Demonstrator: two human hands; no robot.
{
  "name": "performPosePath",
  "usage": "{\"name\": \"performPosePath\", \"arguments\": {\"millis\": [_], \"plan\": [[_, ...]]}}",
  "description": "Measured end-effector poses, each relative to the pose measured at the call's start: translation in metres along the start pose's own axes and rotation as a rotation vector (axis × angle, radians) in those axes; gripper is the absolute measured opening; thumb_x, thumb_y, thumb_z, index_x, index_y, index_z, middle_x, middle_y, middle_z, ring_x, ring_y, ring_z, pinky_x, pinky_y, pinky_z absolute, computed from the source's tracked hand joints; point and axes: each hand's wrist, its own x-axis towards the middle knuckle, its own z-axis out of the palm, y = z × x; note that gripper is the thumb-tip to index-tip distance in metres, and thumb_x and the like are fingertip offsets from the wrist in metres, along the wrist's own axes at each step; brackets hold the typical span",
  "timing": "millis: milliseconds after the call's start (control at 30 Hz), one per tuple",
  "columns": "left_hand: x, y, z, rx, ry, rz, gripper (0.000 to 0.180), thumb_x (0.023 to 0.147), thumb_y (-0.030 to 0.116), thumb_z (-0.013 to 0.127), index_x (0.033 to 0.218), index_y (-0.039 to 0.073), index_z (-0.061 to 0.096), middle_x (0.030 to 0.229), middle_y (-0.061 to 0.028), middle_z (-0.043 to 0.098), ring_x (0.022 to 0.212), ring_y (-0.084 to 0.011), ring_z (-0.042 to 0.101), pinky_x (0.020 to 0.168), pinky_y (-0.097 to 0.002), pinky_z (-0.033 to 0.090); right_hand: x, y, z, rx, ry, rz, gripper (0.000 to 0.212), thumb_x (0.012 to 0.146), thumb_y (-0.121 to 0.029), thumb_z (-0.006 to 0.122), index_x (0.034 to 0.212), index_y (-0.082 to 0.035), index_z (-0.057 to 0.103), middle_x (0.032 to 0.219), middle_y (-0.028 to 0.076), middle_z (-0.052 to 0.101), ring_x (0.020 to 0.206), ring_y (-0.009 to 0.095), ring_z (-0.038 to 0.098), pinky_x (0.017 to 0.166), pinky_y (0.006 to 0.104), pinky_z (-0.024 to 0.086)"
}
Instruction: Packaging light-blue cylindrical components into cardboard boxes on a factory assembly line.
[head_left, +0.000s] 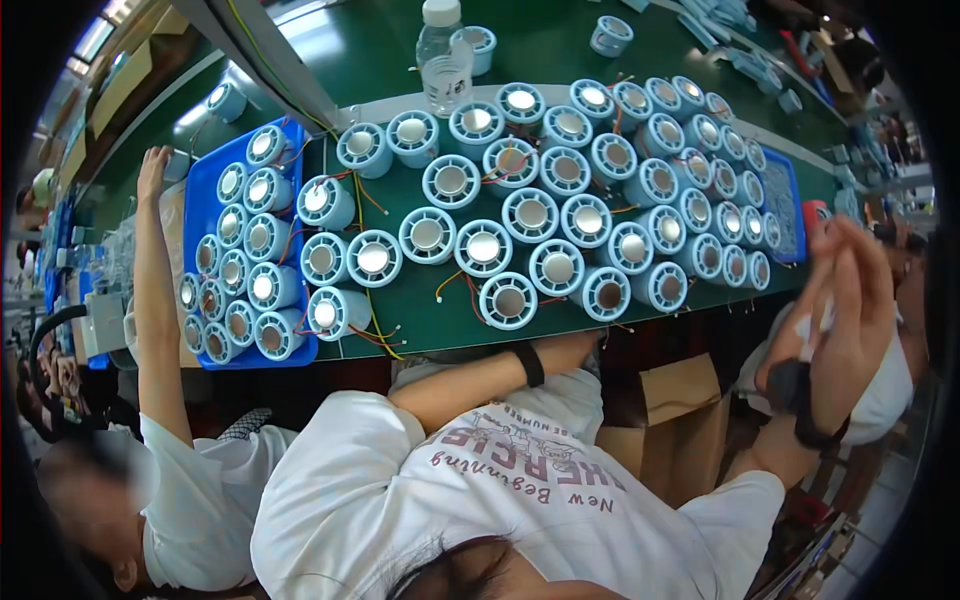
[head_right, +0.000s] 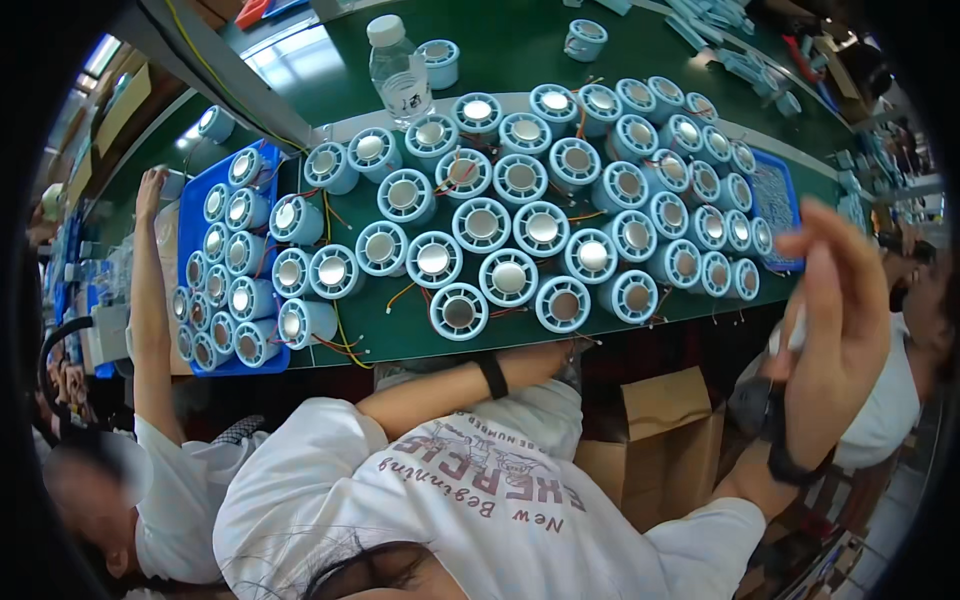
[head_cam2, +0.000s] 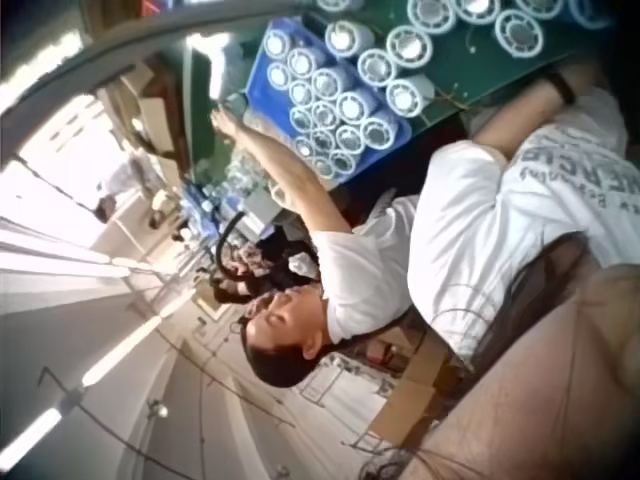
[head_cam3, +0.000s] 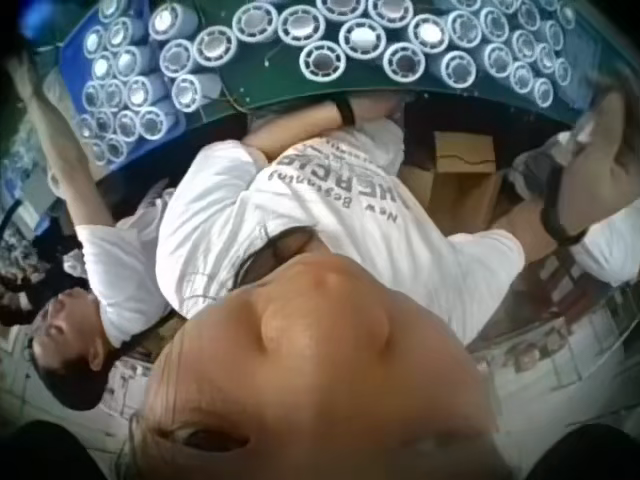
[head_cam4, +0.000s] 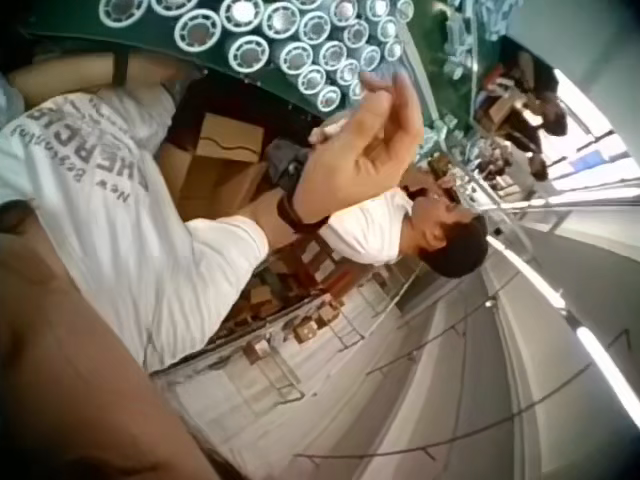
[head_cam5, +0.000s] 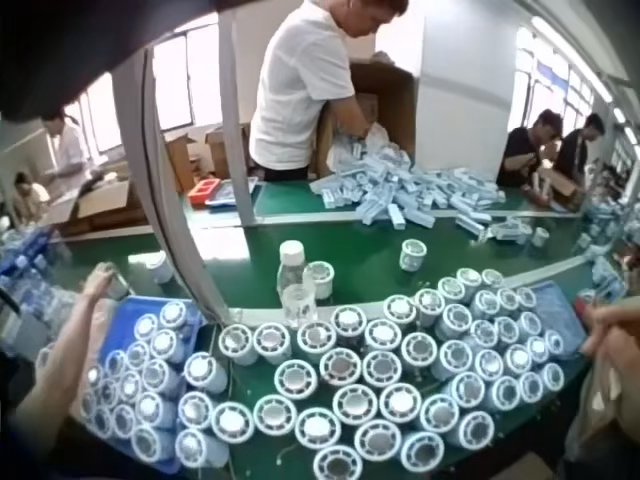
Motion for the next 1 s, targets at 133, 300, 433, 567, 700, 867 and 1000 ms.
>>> {"name": "performPosePath", "arguments": {"millis": [133,300,433,567,700,867,1000], "plan": [[-0.057,0.033,-0.004,-0.717,0.222,0.671,0.028,0.096,0.016,0.053,0.119,0.003,0.062,0.102,-0.0164,0.067,0.092,-0.0315,0.066,0.081,-0.0385,0.052,0.106,0.013,0.035,-0.25,-0.295,-0.312,0.036,0.095,-0.029,0.059,0.123,-0.007,0.062,0.095,0.006,0.067,0.05,0.006,0.048,0.044,0.0213,0.038],[-0.12,0.045,-0.091,-1.089,0.011,0.779,0.024,0.097,0.005,0.052,0.117,0.0,0.065,0.109,-0.0143,0.068,0.097,-0.0275,0.066,0.085,-0.0341,0.052,0.238,0.124,0.141,-0.619,-0.384,-0.727,0.057,0.084,-0.023,0.064,0.138,-0.011,0.049,0.109,0.02,0.066,0.078,0.03,0.068,0.072,0.0413,0.057],[-0.144,0.031,-0.116,-1.052,0.361,0.709,0.023,0.092,-0.003,0.052,0.11,-0.002,0.066,0.104,-0.0163,0.067,0.091,-0.0268,0.067,0.079,-0.0355,0.053,0.292,0.149,0.2,-0.81,-0.799,-0.101,0.088,0.071,-0.028,0.08,0.148,-0.025,0.038,0.122,0.022,0.063,0.115,0.032,0.06,0.098,0.0448,0.047],[-0.147,0.031,-0.128,-1.105,0.568,0.65,0.026,0.088,-0.008,0.051,0.109,-0.001,0.066,0.102,-0.0157,0.067,0.088,-0.0257,0.066,0.076,-0.0349,0.053,0.336,0.226,0.22,-0.837,-0.89,-0.396,0.095,0.063,-0.028,0.086,0.147,-0.024,0.04,0.119,0.018,0.065,0.113,0.033,0.06,0.097,0.0433,0.048],[-0.153,0.03,-0.125,-1.105,0.689,0.487,0.03,0.086,-0.011,0.051,0.111,0.0,0.065,0.1,-0.0134,0.067,0.088,-0.0235,0.065,0.077,-0.0327,0.052,0.326,0.201,0.219,-0.806,-0.758,-0.328,0.071,0.062,-0.026,0.087,0.126,-0.016,0.06,0.118,0.013,0.066,0.113,0.033,0.06,0.097,0.0418,0.048],[-0.149,0.038,-0.126,-0.956,0.682,0.463,0.032,0.086,-0.011,0.051,0.114,-0.001,0.063,0.104,-0.0137,0.066,0.091,-0.0238,0.066,0.08,-0.0327,0.052,0.327,0.241,0.174,-0.765,-0.765,-0.303,0.064,0.061,-0.022,0.084,0.122,-0.016,0.064,0.114,0.015,0.066,0.105,0.034,0.063,0.094,0.0408,0.049],[-0.157,0.043,-0.124,-0.834,0.771,0.419,0.039,0.086,-0.01,0.052,0.124,-0.001,0.058,0.117,-0.0154,0.062,0.099,-0.0239,0.065,0.086,-0.034,0.051,0.302,0.194,0.126,-0.418,-0.708,-0.374,0.06,0.067,-0.022,0.079,0.124,-0.016,0.063,0.105,0.011,0.067,0.093,0.026,0.062,0.089,0.0387,0.049]]}}
